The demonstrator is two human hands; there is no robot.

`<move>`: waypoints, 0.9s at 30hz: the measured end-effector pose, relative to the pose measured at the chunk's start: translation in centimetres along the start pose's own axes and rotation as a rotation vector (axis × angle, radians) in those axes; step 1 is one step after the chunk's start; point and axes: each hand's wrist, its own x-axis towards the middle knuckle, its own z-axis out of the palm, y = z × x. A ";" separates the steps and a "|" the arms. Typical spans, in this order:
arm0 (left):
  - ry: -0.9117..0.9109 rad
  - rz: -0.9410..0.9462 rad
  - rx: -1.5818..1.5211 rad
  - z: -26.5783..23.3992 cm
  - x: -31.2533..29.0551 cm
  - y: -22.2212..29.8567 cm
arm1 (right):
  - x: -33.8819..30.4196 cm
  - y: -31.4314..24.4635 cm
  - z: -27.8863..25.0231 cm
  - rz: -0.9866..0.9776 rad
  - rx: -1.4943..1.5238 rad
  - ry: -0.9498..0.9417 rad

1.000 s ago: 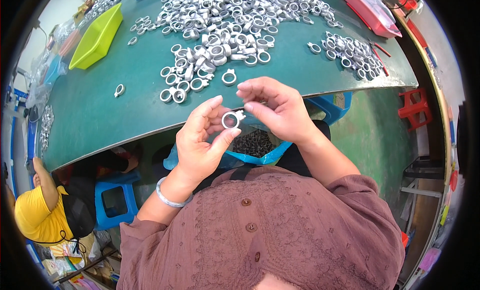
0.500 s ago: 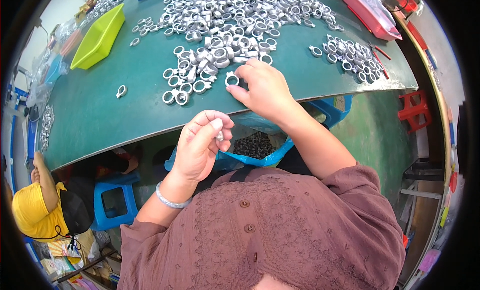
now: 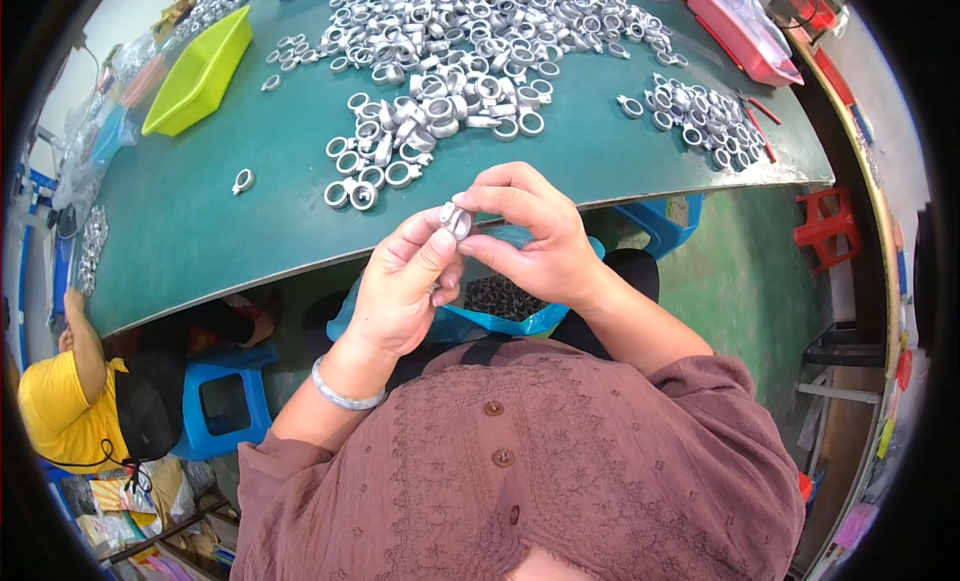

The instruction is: The person assembles small metal components by manually inserting black circular rings into larger metal rings.

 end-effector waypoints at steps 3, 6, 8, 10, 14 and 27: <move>0.076 0.070 0.123 0.3 0.0 -0.1 | -0.2 -0.5 -0.4 0.050 0.046 -0.028; 0.063 0.125 0.198 0.0 0.0 -0.3 | -0.3 -0.6 -0.5 0.080 0.106 -0.038; 0.057 0.129 0.217 0.0 0.0 -0.4 | -0.4 -0.6 -0.6 0.087 0.144 -0.033; 0.052 0.134 0.235 0.1 -0.1 -0.4 | -0.3 -0.6 -0.7 0.056 0.117 -0.056; 0.054 0.190 0.294 0.1 -0.2 -0.4 | -0.3 -0.8 -0.7 0.038 0.109 -0.051; 0.069 0.414 0.521 0.3 -0.2 -0.7 | -0.7 -1.1 -1.0 0.166 0.216 -0.079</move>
